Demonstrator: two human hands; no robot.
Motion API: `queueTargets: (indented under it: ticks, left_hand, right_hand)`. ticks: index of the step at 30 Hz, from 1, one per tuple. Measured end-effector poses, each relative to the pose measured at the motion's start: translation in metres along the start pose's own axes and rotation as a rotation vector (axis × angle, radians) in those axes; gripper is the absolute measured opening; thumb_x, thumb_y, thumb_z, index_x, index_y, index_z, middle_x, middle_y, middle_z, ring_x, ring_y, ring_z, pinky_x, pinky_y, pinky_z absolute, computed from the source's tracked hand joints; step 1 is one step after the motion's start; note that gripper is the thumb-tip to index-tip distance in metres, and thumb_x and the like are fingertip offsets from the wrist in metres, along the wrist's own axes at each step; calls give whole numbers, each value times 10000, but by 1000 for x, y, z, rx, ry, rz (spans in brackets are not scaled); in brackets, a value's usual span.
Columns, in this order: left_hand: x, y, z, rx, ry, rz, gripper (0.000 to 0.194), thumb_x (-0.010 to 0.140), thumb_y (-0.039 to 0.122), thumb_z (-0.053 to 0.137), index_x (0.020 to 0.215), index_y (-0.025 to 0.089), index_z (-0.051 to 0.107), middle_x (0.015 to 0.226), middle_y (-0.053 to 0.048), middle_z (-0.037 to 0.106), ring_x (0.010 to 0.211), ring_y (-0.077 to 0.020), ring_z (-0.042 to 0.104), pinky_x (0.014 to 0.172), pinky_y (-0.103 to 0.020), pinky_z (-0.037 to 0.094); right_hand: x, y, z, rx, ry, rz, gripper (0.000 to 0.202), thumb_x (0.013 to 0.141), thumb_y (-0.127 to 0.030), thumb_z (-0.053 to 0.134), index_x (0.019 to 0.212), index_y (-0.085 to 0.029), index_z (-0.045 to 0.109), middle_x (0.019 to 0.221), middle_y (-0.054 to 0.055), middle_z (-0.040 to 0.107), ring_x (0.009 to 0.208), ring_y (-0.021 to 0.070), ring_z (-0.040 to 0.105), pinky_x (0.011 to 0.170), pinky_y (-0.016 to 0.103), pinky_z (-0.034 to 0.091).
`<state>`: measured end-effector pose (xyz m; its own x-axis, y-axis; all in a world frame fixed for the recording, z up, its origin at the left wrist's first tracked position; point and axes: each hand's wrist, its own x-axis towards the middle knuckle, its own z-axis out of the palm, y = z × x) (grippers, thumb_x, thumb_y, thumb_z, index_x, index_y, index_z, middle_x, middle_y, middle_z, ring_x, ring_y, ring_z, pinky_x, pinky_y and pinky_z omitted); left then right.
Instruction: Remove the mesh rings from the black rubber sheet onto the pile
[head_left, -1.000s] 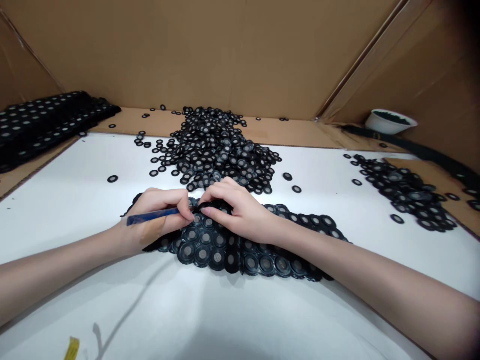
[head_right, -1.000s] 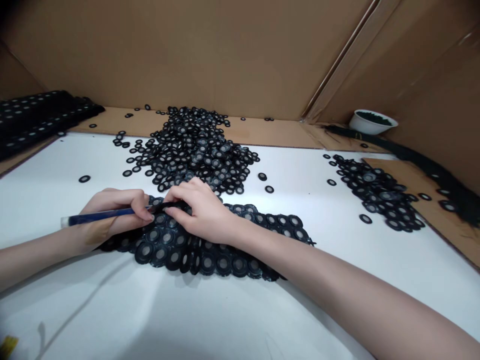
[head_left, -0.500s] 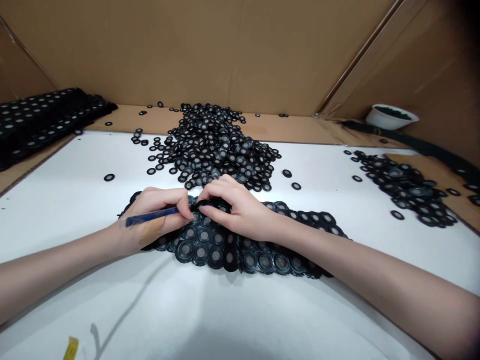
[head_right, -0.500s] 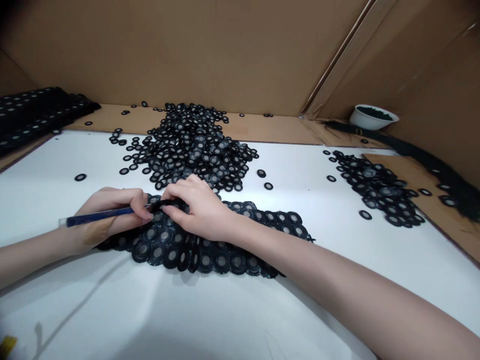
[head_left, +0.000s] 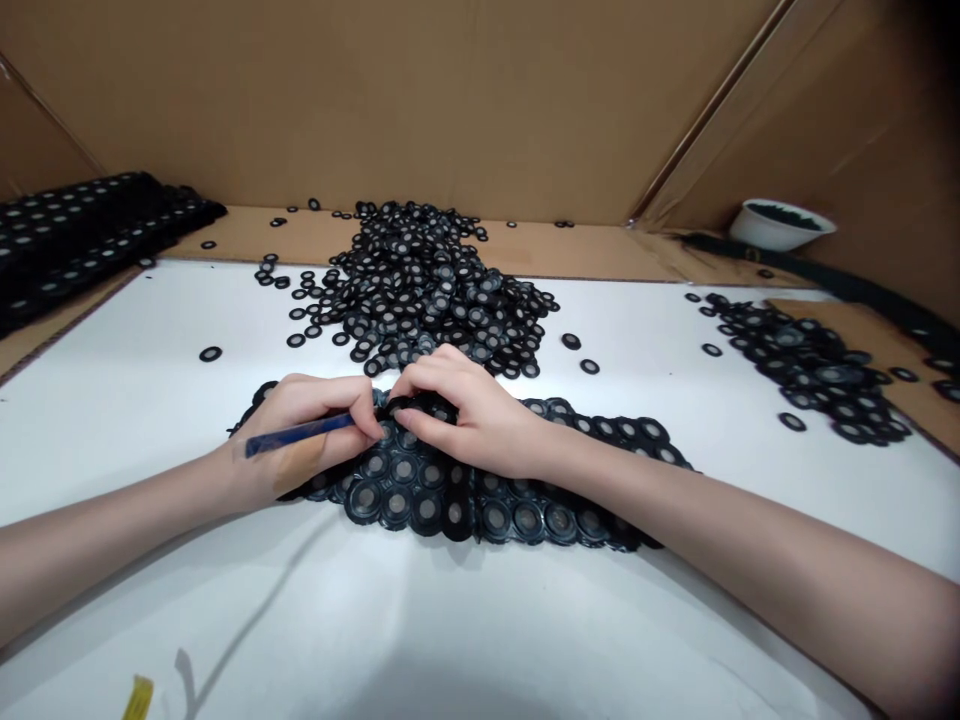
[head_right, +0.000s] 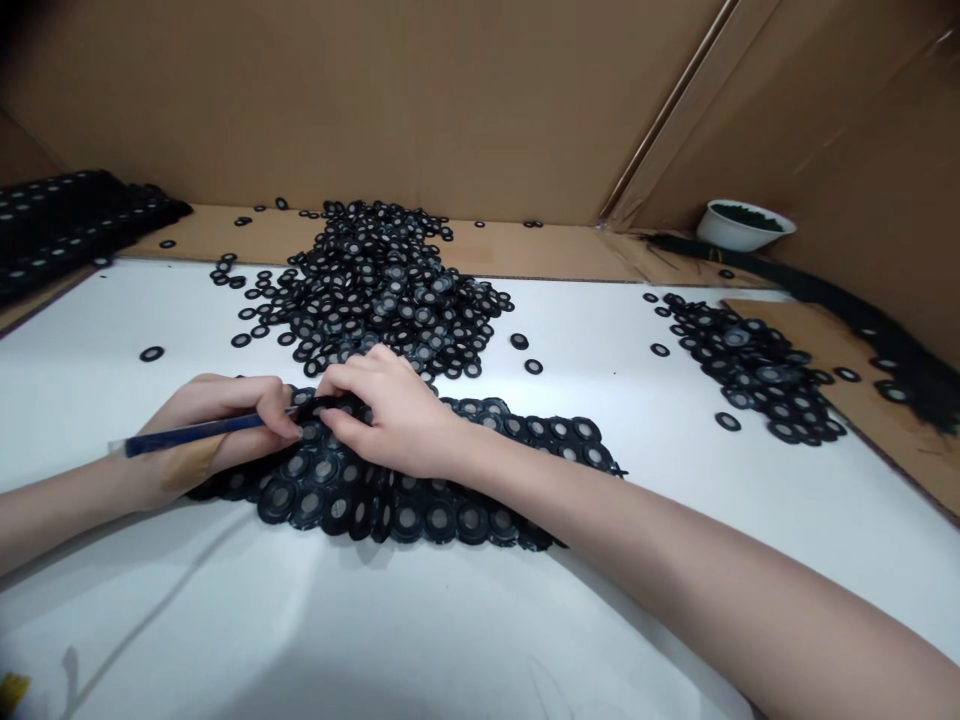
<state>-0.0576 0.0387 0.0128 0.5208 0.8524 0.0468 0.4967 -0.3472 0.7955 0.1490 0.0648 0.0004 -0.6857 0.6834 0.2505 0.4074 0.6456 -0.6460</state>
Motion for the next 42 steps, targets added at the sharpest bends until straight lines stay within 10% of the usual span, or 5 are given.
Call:
queueTargets:
  ticks: [42]
  left_hand:
    - [0, 3, 3, 108, 0, -12, 200, 858, 231, 464, 687, 166, 543, 580, 55, 451, 519, -66, 348, 500, -205, 262]
  right_hand:
    - [1, 4, 0, -10, -23, -19, 83, 848, -206, 507, 882, -171, 574, 863, 30, 603, 894, 203, 435, 812, 329, 343]
